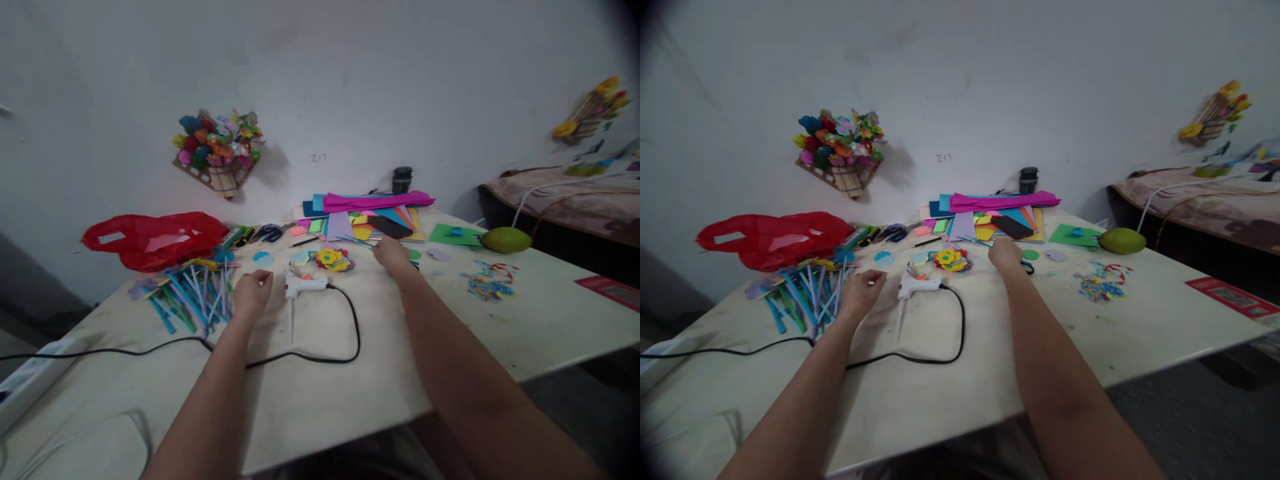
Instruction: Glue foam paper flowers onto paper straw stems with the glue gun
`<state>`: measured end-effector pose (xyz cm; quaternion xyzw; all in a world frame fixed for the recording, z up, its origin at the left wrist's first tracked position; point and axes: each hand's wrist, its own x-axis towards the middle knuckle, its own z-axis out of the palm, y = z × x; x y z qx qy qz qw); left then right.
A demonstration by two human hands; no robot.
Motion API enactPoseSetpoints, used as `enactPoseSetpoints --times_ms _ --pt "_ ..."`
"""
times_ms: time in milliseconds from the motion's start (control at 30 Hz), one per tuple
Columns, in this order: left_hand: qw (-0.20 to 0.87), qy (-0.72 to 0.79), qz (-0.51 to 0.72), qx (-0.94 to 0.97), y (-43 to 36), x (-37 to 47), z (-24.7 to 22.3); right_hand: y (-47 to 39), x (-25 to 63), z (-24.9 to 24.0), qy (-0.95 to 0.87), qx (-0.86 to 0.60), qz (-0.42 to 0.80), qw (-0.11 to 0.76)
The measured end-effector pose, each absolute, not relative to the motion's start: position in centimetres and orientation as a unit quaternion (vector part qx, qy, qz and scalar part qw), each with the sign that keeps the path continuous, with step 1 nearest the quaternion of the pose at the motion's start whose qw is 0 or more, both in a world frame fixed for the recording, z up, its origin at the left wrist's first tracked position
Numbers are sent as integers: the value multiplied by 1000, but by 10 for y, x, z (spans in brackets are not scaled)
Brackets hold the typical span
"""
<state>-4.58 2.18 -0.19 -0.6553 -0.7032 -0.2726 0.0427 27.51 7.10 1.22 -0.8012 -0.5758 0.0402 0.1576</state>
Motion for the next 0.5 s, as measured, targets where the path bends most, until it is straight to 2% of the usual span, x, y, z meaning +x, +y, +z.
enactPoseSetpoints --times_ms 367,500 --pt "40 -705 -273 -653 19 -44 -1 71 273 15 -622 -758 -1 198" --pt "44 -703 -273 -655 20 -45 -1 77 271 11 -672 -711 51 201"
